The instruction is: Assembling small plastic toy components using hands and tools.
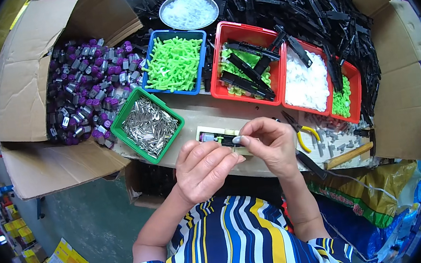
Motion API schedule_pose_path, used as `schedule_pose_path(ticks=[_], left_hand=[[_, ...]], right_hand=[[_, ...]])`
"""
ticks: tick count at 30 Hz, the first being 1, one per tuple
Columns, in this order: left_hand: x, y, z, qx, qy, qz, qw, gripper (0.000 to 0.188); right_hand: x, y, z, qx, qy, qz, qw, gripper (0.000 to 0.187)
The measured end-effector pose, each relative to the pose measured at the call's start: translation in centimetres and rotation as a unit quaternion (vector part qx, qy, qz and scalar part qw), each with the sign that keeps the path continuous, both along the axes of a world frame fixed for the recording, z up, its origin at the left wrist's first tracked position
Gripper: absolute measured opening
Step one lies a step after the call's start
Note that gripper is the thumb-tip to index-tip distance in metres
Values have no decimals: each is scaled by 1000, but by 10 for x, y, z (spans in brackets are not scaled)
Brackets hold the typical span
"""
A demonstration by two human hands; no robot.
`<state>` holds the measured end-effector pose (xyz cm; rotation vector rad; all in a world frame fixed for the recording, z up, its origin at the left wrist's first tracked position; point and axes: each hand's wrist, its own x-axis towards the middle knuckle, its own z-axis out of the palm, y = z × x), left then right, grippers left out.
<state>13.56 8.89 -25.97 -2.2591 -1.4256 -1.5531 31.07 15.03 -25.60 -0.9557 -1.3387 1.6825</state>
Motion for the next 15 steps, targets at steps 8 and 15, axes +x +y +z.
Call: schedule_pose_path(ticks=[8,15], left_hand=[[-1,-2,-2,46,67,2,997,27],[-4,0,-3,49,68,-18,996,29]], right_hand=[[-3,-7,-1,32,1,9,999,9],[-5,-8,0,26,-20,18,999,12]])
